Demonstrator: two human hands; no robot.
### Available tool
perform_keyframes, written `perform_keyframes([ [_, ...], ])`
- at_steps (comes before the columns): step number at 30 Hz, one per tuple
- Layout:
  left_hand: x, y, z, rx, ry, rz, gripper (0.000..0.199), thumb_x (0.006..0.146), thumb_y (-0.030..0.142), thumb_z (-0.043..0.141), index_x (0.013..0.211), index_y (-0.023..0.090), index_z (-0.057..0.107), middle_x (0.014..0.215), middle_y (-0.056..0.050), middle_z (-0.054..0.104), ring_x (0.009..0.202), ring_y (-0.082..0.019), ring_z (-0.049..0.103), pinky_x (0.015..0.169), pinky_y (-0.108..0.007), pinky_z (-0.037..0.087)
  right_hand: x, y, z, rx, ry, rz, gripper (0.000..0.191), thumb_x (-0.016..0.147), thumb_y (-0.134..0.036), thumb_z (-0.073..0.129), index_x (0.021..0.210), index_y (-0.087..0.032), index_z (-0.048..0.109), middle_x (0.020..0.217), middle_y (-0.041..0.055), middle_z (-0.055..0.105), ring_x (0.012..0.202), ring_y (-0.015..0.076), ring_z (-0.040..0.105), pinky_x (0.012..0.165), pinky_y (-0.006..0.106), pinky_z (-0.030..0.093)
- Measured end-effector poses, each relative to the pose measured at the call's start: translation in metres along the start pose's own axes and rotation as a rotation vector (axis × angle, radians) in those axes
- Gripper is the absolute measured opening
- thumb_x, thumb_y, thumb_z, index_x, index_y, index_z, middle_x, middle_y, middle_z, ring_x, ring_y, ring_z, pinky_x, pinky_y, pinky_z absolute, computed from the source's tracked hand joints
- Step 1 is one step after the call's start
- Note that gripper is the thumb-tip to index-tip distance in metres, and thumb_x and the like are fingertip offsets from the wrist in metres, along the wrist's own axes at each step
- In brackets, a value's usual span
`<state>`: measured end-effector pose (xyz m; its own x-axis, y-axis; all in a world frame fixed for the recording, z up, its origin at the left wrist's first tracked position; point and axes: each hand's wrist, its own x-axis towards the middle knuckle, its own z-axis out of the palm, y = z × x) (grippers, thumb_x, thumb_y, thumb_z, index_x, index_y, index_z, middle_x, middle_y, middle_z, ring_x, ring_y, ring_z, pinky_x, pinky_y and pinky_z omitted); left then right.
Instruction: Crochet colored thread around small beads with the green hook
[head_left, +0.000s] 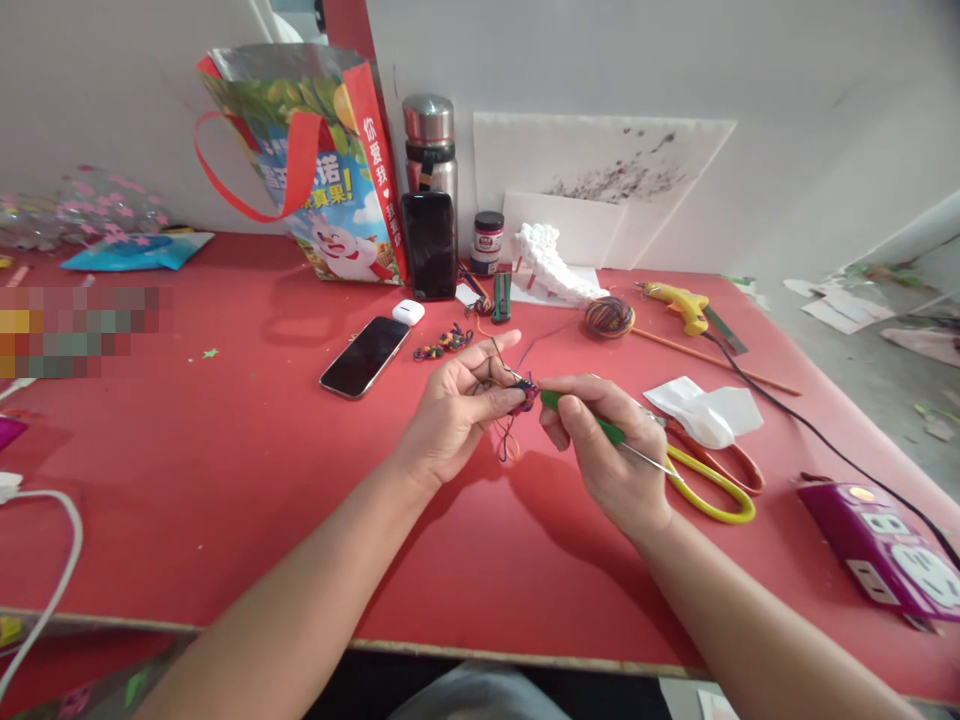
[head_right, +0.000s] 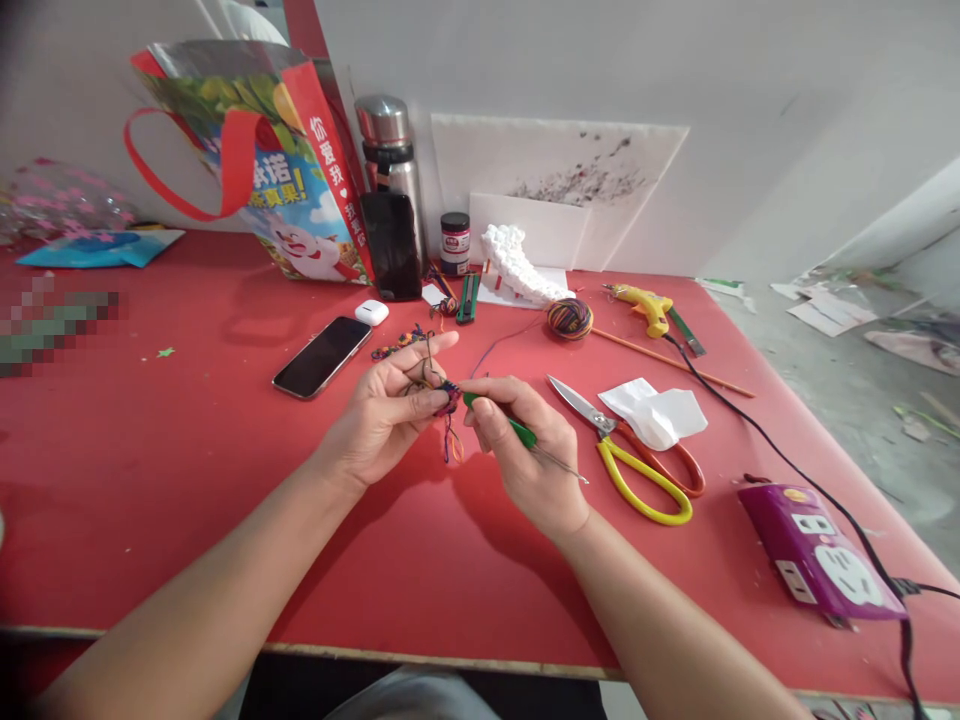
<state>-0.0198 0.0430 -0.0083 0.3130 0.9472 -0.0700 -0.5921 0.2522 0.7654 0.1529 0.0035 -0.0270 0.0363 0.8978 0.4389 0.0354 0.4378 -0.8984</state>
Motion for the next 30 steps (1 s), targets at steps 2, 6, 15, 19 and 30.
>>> perform_keyframes([
  [2,0.0,0.002,0.001,0.03,-0.007,0.03,0.056,0.068,0.002,0.094,0.121,0.018,0.079,0.078,0.005,0.07,0.075,-0.011,0.072,0.078,-0.026,0.058,0.0,-0.001,-0.002,0.021,-0.017,0.002,0.02,0.107,-0.041,0.069,0.111,-0.027,0.083,0.074,0.0001,0.07,0.057,0.0132,0.058,0.056,0.03,0.052],
  [6,-0.001,0.005,0.002,0.104,-0.009,0.084,0.055,0.07,0.006,0.095,0.122,0.018,0.079,0.078,0.005,0.07,0.073,-0.011,0.073,0.076,-0.024,0.059,0.001,0.002,-0.007,0.038,-0.04,-0.03,0.016,0.107,-0.034,0.071,0.114,-0.027,0.084,0.077,-0.0001,0.071,0.059,0.0119,0.059,0.055,0.027,0.051],
  [15,-0.002,0.009,0.002,0.157,0.001,0.107,0.055,0.07,0.009,0.096,0.122,0.019,0.081,0.078,0.006,0.069,0.071,-0.008,0.068,0.074,-0.021,0.058,0.004,0.003,-0.02,0.023,-0.087,-0.019,0.016,0.108,-0.029,0.07,0.116,-0.032,0.084,0.08,-0.0013,0.073,0.064,0.0098,0.059,0.056,0.023,0.049],
  [19,-0.002,0.011,0.001,0.187,-0.006,0.104,0.059,0.065,0.009,0.098,0.12,0.02,0.082,0.076,0.006,0.069,0.07,-0.007,0.067,0.072,-0.02,0.054,0.006,0.0,-0.024,-0.035,-0.093,-0.045,0.016,0.108,-0.029,0.07,0.113,-0.031,0.085,0.077,-0.0015,0.072,0.063,0.0102,0.057,0.055,0.024,0.046],
  [30,0.0,0.013,-0.001,0.204,-0.043,0.101,0.058,0.067,0.008,0.096,0.121,0.019,0.081,0.077,0.005,0.07,0.069,-0.009,0.067,0.069,-0.022,0.05,0.011,-0.01,-0.029,-0.074,-0.093,-0.046,0.014,0.105,-0.028,0.073,0.107,-0.032,0.087,0.075,-0.0015,0.073,0.061,0.0108,0.059,0.056,0.023,0.049],
])
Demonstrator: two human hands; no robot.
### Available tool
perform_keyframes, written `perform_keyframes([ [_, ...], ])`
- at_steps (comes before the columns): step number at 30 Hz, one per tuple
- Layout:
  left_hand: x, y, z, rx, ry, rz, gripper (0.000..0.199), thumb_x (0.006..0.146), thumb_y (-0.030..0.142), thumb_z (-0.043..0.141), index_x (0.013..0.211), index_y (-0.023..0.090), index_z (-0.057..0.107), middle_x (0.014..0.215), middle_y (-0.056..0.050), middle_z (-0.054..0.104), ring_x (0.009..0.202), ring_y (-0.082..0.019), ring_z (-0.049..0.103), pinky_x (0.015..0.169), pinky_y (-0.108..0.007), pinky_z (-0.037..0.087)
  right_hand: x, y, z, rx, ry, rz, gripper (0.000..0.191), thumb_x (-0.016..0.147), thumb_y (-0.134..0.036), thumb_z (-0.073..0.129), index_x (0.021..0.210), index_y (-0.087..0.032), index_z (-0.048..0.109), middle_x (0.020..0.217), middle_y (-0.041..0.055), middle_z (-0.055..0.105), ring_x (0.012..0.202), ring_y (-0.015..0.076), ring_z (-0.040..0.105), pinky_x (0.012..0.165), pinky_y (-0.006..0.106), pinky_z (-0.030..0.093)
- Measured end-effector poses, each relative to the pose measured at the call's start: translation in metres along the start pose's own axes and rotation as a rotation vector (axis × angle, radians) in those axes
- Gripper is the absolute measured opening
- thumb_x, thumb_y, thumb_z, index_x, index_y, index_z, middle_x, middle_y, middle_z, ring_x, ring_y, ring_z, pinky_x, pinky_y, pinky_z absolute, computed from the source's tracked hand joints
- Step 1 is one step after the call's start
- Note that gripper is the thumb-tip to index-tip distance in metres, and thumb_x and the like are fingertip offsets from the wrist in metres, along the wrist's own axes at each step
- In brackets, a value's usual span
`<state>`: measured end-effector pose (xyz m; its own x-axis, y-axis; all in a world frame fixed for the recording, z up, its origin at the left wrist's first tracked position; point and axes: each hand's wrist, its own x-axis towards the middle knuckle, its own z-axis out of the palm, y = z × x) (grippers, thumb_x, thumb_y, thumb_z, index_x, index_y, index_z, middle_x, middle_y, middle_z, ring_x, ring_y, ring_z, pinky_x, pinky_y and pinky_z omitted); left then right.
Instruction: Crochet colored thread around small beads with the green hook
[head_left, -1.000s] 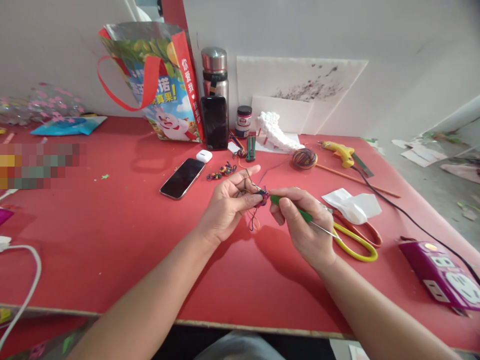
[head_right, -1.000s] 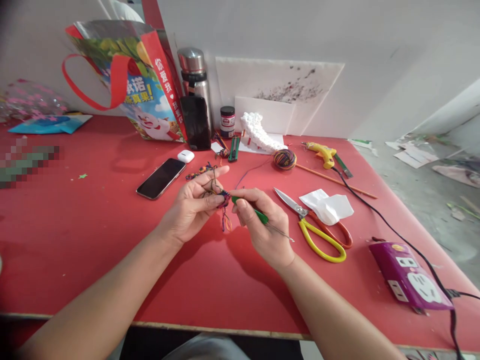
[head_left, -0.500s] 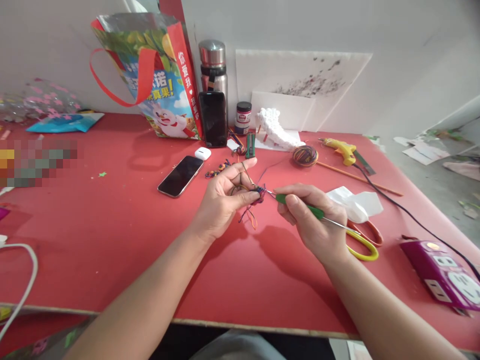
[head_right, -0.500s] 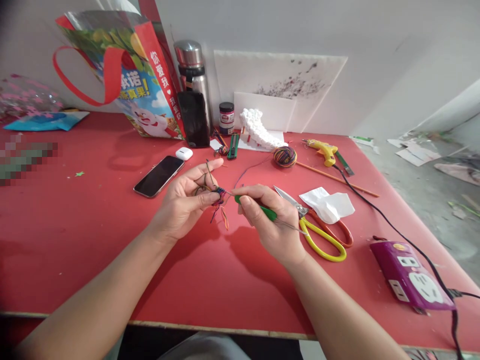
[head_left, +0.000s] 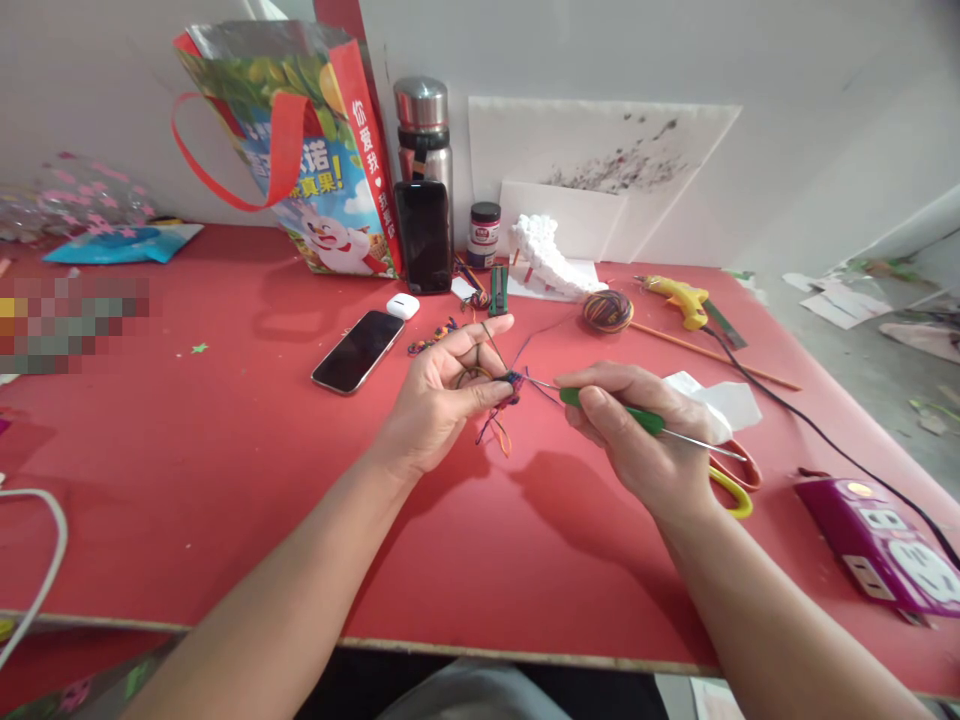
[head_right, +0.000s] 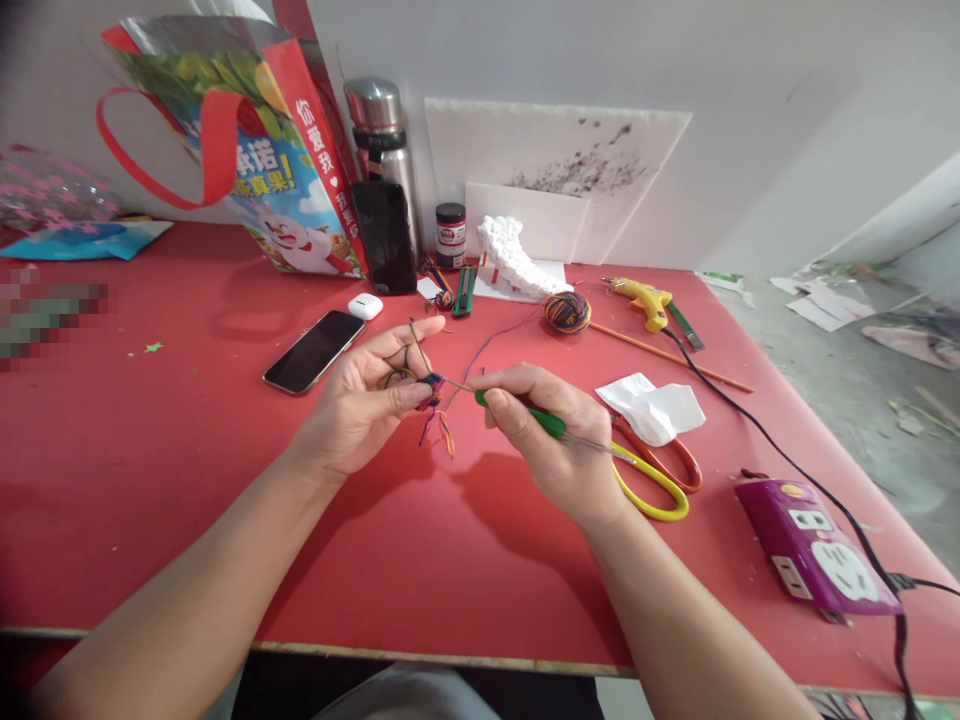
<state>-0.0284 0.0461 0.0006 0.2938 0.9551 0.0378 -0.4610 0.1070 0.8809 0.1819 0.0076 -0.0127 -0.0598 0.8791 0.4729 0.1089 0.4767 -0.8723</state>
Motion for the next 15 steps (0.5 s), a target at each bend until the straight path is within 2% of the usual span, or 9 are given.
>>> perform_keyframes([
  [4,0.0004,0.0011,-0.0017,-0.005,-0.007,-0.012,0.057,0.065,0.008,0.096,0.119,0.02,0.082,0.077,0.004,0.069,0.069,-0.008,0.064,0.067,-0.021,0.049,0.0029,-0.0018,-0.0018,0.001,0.001,-0.005,0.013,0.103,-0.027,0.075,0.104,-0.032,0.088,0.074,-0.0013,0.074,0.065,0.0117,0.065,0.06,0.024,0.052],
  [11,0.0002,0.0018,-0.0024,0.033,-0.038,-0.013,0.057,0.065,0.012,0.097,0.12,0.021,0.083,0.078,0.004,0.065,0.063,-0.006,0.051,0.061,-0.022,0.044,0.0038,-0.0018,-0.0066,-0.018,-0.008,-0.021,0.014,0.101,-0.022,0.076,0.103,-0.029,0.089,0.072,-0.001,0.073,0.064,0.0112,0.064,0.055,0.023,0.048],
  [15,0.0008,0.0013,-0.0043,0.071,-0.067,-0.006,0.054,0.067,0.014,0.095,0.119,0.022,0.084,0.078,0.003,0.064,0.063,-0.007,0.049,0.061,-0.022,0.042,0.004,-0.0019,-0.009,0.009,-0.008,0.017,0.013,0.1,-0.022,0.077,0.101,-0.028,0.089,0.071,-0.0007,0.072,0.062,0.0109,0.062,0.054,0.022,0.048],
])
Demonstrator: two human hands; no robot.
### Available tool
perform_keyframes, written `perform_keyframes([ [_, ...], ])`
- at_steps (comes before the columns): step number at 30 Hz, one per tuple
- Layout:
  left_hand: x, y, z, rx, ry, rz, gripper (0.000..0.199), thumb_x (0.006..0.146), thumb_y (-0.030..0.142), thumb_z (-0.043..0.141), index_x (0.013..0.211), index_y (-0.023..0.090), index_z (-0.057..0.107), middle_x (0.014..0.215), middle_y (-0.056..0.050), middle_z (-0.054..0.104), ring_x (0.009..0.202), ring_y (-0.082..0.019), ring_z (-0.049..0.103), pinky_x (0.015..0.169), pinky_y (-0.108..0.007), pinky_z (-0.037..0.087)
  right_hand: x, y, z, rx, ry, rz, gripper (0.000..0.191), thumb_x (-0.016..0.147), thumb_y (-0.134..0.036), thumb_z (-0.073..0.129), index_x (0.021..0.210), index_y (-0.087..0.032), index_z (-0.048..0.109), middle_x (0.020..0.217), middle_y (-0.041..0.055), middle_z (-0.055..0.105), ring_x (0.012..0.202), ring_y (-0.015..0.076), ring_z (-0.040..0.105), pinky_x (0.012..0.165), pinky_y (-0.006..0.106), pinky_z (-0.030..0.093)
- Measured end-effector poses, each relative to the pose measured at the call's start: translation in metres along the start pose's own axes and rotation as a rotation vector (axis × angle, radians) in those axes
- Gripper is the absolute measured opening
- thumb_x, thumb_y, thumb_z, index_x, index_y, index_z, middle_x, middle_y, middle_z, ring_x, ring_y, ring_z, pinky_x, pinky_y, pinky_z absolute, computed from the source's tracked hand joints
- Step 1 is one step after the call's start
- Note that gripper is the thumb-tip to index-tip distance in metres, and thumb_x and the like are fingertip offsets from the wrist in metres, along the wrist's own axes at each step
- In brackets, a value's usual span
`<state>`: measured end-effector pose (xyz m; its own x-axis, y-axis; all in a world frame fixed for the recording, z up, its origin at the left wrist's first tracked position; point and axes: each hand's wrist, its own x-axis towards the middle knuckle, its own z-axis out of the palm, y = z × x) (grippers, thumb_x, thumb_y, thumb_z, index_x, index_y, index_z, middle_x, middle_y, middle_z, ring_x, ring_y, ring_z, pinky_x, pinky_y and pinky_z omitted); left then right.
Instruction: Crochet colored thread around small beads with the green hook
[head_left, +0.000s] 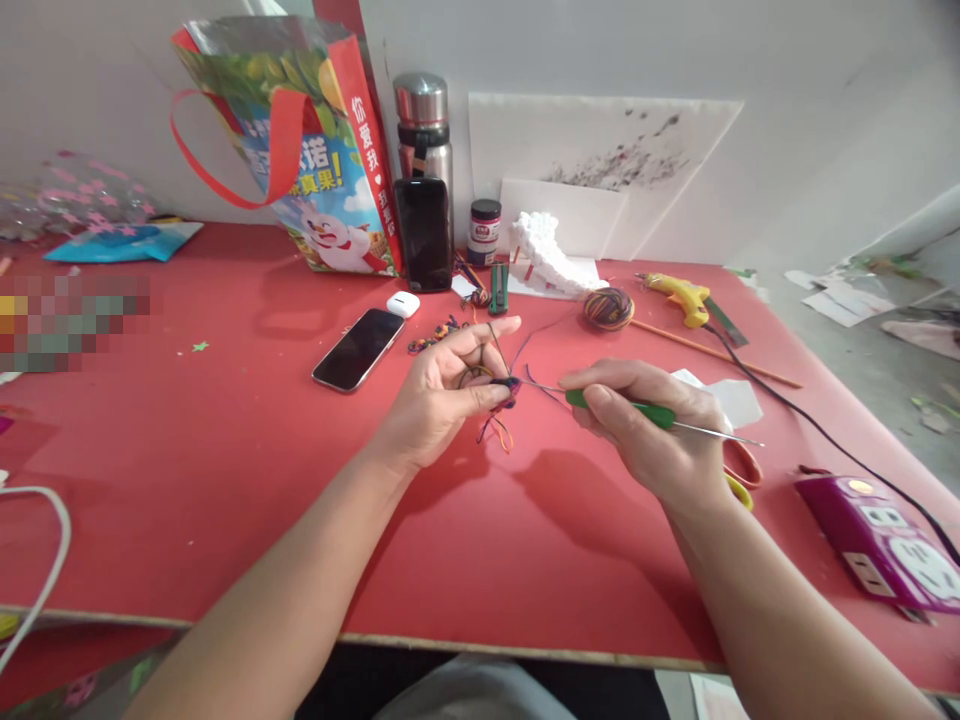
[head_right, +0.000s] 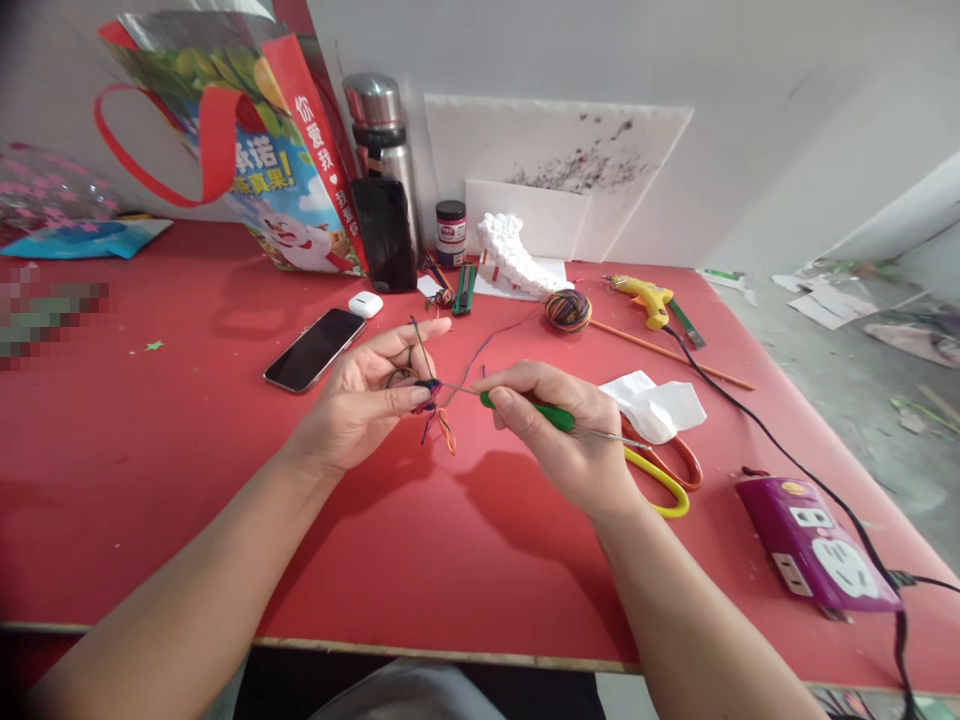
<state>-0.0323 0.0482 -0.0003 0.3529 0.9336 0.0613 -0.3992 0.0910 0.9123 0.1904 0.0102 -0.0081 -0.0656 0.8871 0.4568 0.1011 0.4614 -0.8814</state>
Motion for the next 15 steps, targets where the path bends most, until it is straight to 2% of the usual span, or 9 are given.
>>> perform_keyframes([
  [7,0.0001,-0.0003,0.0001,0.01,-0.007,0.006,0.046,0.064,0.013,0.083,0.109,0.02,0.086,0.078,0.001,0.062,0.073,-0.011,0.052,0.065,-0.025,0.04,0.003,-0.0023,0.001,0.111,-0.023,0.076,0.009,0.095,-0.029,0.082,0.093,-0.023,0.089,0.066,0.0016,0.07,0.057,0.012,0.059,0.048,0.023,0.046],
  [15,-0.0019,-0.004,0.0051,-0.071,-0.069,-0.043,0.044,0.068,0.013,0.084,0.111,0.02,0.086,0.078,0.0,0.064,0.068,-0.011,0.052,0.062,-0.025,0.041,0.0049,-0.0011,0.0088,0.381,-0.012,0.279,0.028,0.083,-0.047,0.094,0.083,-0.02,0.085,0.057,-0.0007,0.061,0.049,0.0111,0.05,0.043,0.024,0.038],
])
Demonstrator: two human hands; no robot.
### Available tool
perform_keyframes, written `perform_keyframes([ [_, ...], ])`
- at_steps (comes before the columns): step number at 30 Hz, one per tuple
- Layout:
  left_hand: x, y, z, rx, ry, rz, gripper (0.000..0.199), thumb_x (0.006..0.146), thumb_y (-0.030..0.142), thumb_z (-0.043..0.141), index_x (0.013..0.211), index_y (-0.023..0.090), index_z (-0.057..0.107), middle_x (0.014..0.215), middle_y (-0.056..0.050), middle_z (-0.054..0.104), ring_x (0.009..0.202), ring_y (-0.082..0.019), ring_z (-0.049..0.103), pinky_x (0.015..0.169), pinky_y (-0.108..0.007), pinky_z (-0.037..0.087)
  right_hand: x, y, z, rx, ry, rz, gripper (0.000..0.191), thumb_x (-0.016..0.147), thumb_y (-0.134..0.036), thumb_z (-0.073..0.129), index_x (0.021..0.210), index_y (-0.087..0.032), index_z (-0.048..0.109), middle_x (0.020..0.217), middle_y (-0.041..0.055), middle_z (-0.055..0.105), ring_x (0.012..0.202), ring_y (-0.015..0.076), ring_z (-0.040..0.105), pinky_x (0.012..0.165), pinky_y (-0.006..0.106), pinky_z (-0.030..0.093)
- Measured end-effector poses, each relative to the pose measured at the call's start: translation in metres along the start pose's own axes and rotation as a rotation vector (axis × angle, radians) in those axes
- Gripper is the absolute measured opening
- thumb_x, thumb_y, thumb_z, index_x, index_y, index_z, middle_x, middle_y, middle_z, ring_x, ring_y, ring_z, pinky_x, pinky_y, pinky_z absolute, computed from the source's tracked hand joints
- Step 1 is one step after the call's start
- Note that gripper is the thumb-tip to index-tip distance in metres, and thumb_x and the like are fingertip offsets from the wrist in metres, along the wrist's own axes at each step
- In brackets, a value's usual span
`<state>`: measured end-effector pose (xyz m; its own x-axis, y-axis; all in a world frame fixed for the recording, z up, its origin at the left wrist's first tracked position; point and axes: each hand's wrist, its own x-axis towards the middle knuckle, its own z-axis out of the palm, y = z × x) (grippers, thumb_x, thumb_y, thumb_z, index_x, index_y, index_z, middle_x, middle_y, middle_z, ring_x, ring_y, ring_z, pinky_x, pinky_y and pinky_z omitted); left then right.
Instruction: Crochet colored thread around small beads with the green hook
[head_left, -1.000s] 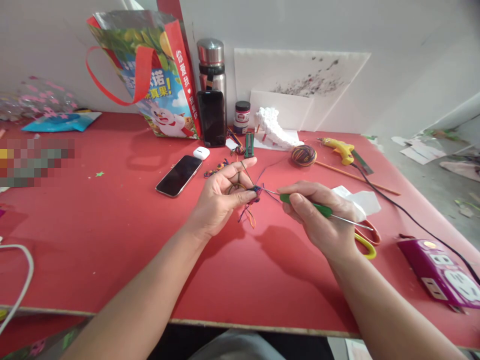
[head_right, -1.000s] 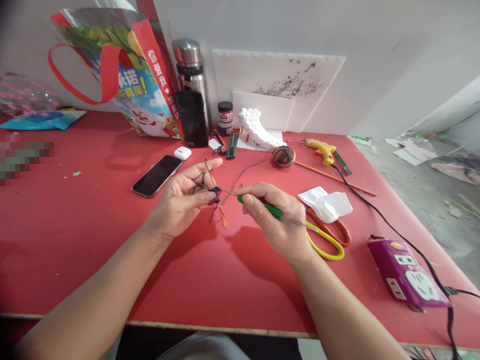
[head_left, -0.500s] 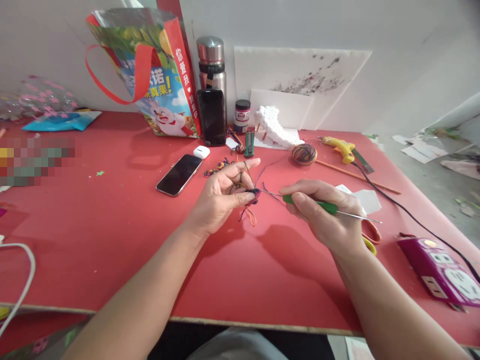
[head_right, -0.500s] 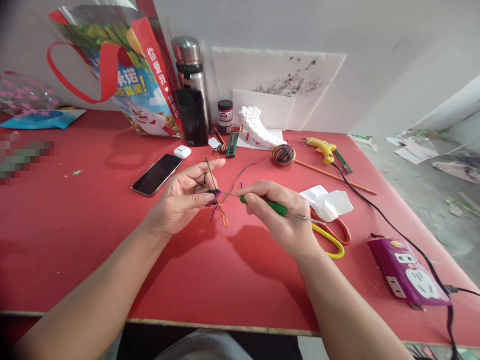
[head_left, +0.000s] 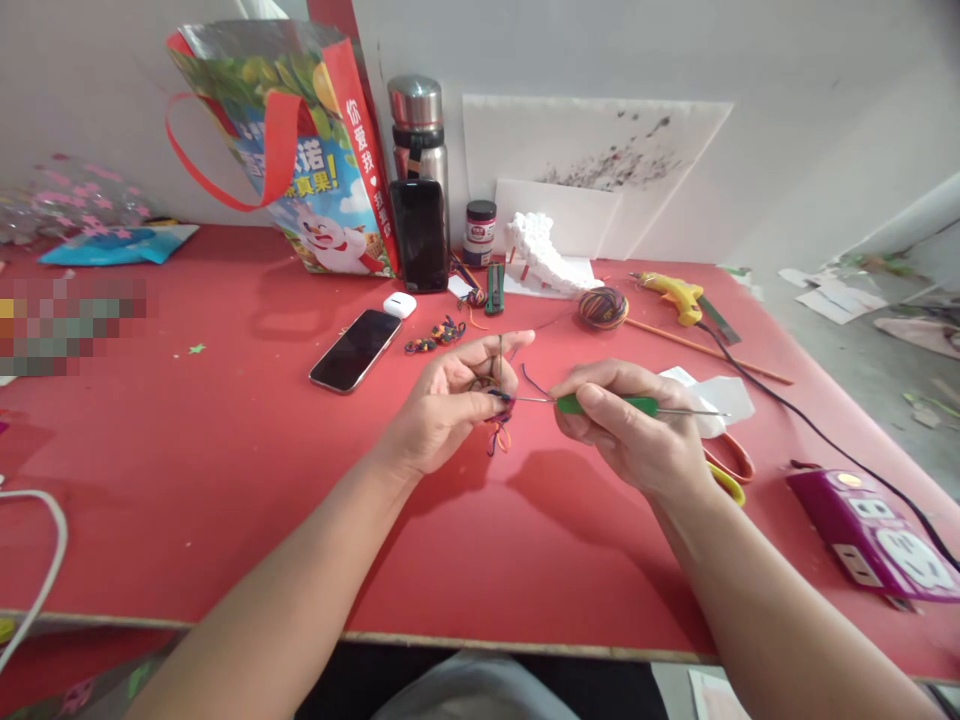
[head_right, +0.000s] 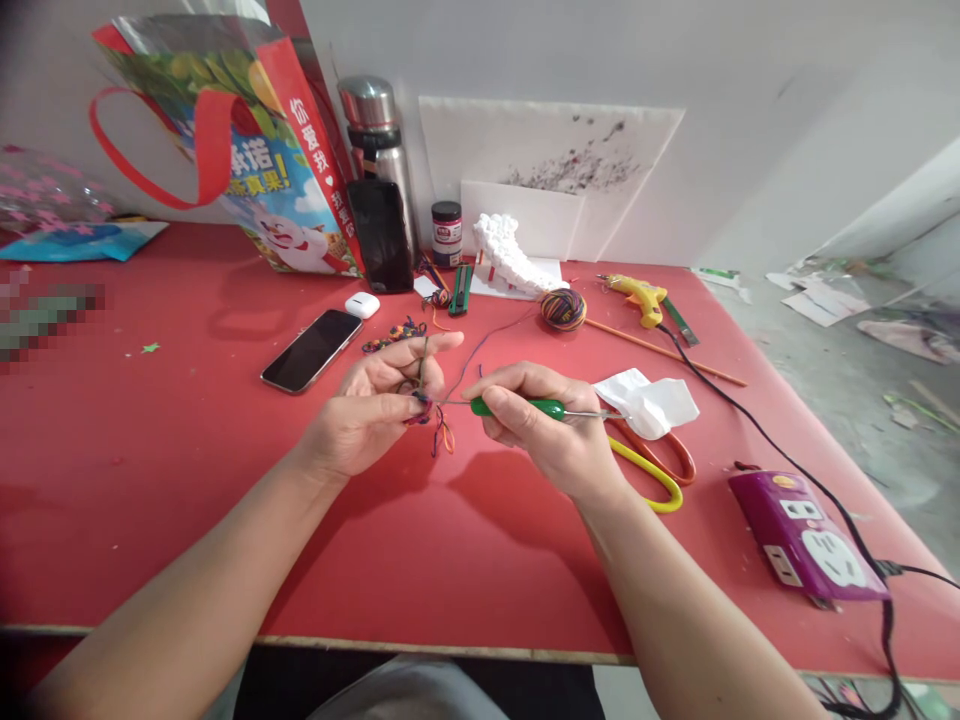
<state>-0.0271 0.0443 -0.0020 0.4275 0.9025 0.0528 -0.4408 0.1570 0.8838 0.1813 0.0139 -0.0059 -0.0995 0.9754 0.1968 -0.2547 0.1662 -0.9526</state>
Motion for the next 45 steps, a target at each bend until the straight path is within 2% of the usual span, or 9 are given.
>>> perform_keyframes([
  [3,-0.001,-0.004,0.004,-0.049,0.015,0.028,0.042,0.071,0.013,0.088,0.112,0.02,0.086,0.078,0.001,0.066,0.067,-0.009,0.055,0.064,-0.024,0.046,0.001,0.003,0.007,0.122,-0.017,0.06,0.029,0.082,-0.047,0.094,0.083,-0.02,0.085,0.054,-0.0025,0.058,0.045,0.0084,0.042,0.044,0.025,0.034],
  [8,-0.003,-0.017,0.015,-0.084,0.156,0.086,0.036,0.073,0.016,0.094,0.108,0.024,0.087,0.078,0.003,0.067,0.072,-0.009,0.065,0.073,-0.023,0.055,0.001,0.012,0.019,0.296,0.014,0.055,0.017,0.089,-0.04,0.088,0.09,-0.023,0.087,0.062,-0.0029,0.064,0.046,0.0041,0.03,0.05,0.024,0.038],
  [13,-0.003,-0.022,0.02,-0.096,0.213,0.102,0.035,0.073,0.016,0.096,0.105,0.025,0.086,0.081,0.002,0.071,0.08,-0.01,0.069,0.083,-0.024,0.059,0.003,0.016,0.026,0.349,0.061,0.077,0.017,0.089,-0.04,0.087,0.092,-0.023,0.086,0.065,-0.0034,0.063,0.048,0.0046,0.028,0.051,0.024,0.037],
  [16,-0.002,-0.019,0.018,-0.067,0.231,0.131,0.036,0.073,0.018,0.097,0.106,0.025,0.087,0.09,0.001,0.074,0.082,-0.01,0.067,0.082,-0.023,0.058,0.003,0.017,0.027,0.34,0.059,0.108,0.019,0.086,-0.041,0.089,0.091,-0.022,0.085,0.066,-0.0037,0.063,0.048,0.0047,0.027,0.051,0.025,0.037],
  [24,-0.001,-0.02,0.017,0.017,0.279,0.116,0.031,0.072,0.017,0.098,0.1,0.023,0.087,0.078,0.002,0.073,0.076,-0.011,0.069,0.079,-0.026,0.059,0.002,0.016,0.028,0.278,0.091,0.105,0.024,0.085,-0.045,0.088,0.091,-0.023,0.081,0.067,-0.0035,0.062,0.051,0.0069,0.031,0.054,0.028,0.04],
  [30,-0.001,-0.02,0.024,-0.084,0.318,0.112,0.037,0.068,0.013,0.098,0.101,0.022,0.085,0.072,0.006,0.067,0.072,-0.009,0.068,0.08,-0.025,0.061,0.001,0.014,0.03,0.245,0.135,0.055,0.024,0.086,-0.045,0.088,0.092,-0.023,0.082,0.067,-0.0026,0.064,0.052,0.0073,0.035,0.055,0.028,0.041],
  [36,-0.001,-0.019,0.019,-0.055,0.286,0.103,0.041,0.068,0.014,0.099,0.106,0.023,0.085,0.076,0.005,0.069,0.074,-0.01,0.069,0.079,-0.026,0.061,-0.001,0.021,0.027,0.187,0.093,0.014,0.029,0.086,-0.048,0.091,0.1,-0.024,0.084,0.071,-0.0012,0.069,0.054,0.0089,0.045,0.057,0.03,0.044],
  [40,-0.002,-0.019,0.017,-0.023,0.264,0.111,0.045,0.068,0.014,0.099,0.109,0.024,0.084,0.078,0.004,0.069,0.074,-0.011,0.069,0.079,-0.028,0.06,-0.004,0.029,0.021,0.073,0.049,-0.012,0.032,0.095,-0.052,0.082,0.108,-0.023,0.084,0.075,0.0,0.07,0.059,0.0118,0.054,0.06,0.032,0.048],
  [45,-0.001,-0.019,0.016,-0.025,0.258,0.119,0.046,0.068,0.015,0.099,0.111,0.024,0.084,0.079,0.004,0.069,0.074,-0.012,0.069,0.079,-0.03,0.06,-0.005,0.034,0.018,-0.006,0.031,-0.062,0.031,0.101,-0.053,0.075,0.107,-0.024,0.083,0.078,0.0013,0.072,0.063,0.014,0.059,0.064,0.033,0.051],
])
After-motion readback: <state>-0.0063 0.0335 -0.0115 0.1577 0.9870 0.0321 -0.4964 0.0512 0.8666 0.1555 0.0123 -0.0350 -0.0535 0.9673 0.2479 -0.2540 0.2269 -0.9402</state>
